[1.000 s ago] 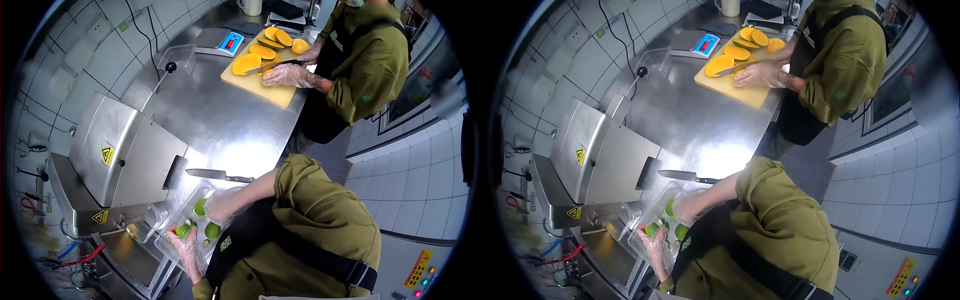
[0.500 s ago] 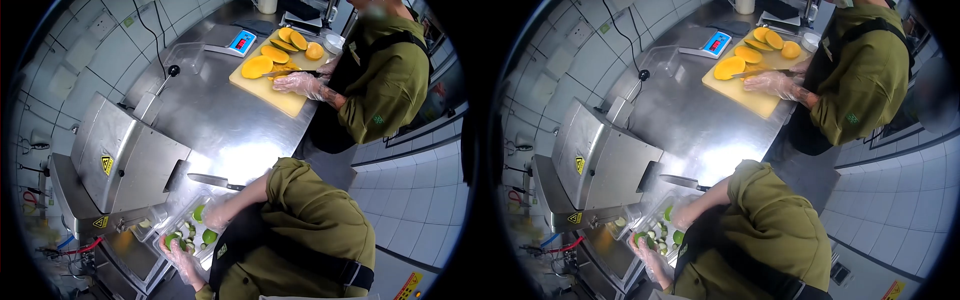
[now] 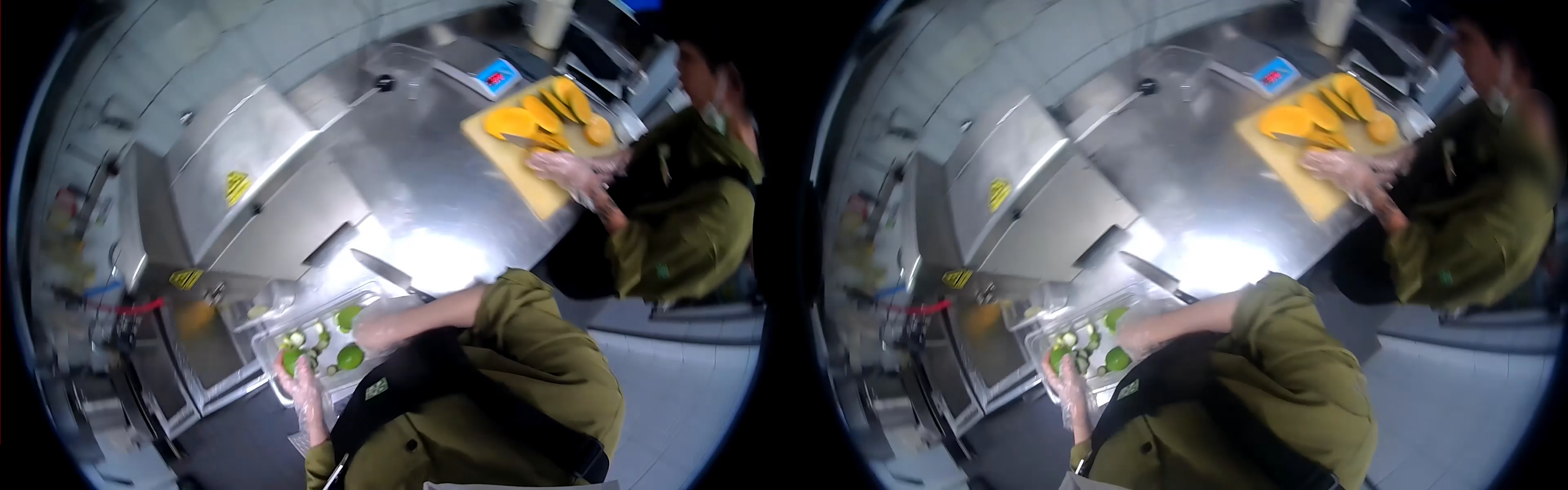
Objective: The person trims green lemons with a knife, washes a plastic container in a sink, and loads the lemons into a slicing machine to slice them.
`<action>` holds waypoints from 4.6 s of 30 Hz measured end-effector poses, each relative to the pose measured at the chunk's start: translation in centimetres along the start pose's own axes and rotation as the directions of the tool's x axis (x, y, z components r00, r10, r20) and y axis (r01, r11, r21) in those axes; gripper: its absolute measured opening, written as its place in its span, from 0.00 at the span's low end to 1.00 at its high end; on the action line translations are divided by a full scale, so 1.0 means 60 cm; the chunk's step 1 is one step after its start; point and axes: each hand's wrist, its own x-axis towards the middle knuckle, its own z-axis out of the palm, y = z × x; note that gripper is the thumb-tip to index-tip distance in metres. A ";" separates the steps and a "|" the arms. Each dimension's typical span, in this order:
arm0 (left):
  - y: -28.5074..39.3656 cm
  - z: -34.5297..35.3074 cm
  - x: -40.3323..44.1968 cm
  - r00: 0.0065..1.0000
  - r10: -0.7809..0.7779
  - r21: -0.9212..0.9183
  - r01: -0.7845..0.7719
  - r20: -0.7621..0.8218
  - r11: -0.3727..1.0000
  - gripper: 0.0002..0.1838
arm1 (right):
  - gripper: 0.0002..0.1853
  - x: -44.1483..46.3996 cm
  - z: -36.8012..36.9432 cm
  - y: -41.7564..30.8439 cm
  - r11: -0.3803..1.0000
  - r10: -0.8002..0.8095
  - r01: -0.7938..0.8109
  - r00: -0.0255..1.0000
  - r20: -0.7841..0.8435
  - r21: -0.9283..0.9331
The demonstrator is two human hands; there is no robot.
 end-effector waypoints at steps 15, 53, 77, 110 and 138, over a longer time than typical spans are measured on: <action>0.044 -0.028 0.010 0.930 -0.290 -0.804 0.347 0.227 0.482 0.29 | 0.13 -0.010 -0.151 -0.012 0.995 -0.096 0.086 0.976 -0.194 -0.058; 0.052 -0.029 0.018 0.892 -0.323 -0.729 0.446 0.316 0.519 0.21 | 0.11 0.018 -0.422 -0.013 0.805 -0.524 -0.006 0.464 -0.714 -0.594; -0.001 -0.021 0.034 0.795 -0.417 -0.744 0.583 0.441 0.326 0.20 | 0.07 0.019 -0.417 -0.005 0.759 -0.580 -0.015 0.438 -0.686 -0.651; -0.005 -0.017 0.039 0.688 -0.552 -0.766 0.629 0.471 0.129 0.19 | 0.06 0.031 -0.405 0.005 0.766 -0.592 -0.022 0.365 -0.719 -0.642; 0.002 -0.046 0.015 0.841 -0.306 -0.717 0.540 0.446 0.441 0.24 | 0.06 0.036 -0.416 0.005 0.703 -0.667 0.039 0.381 -0.640 -0.710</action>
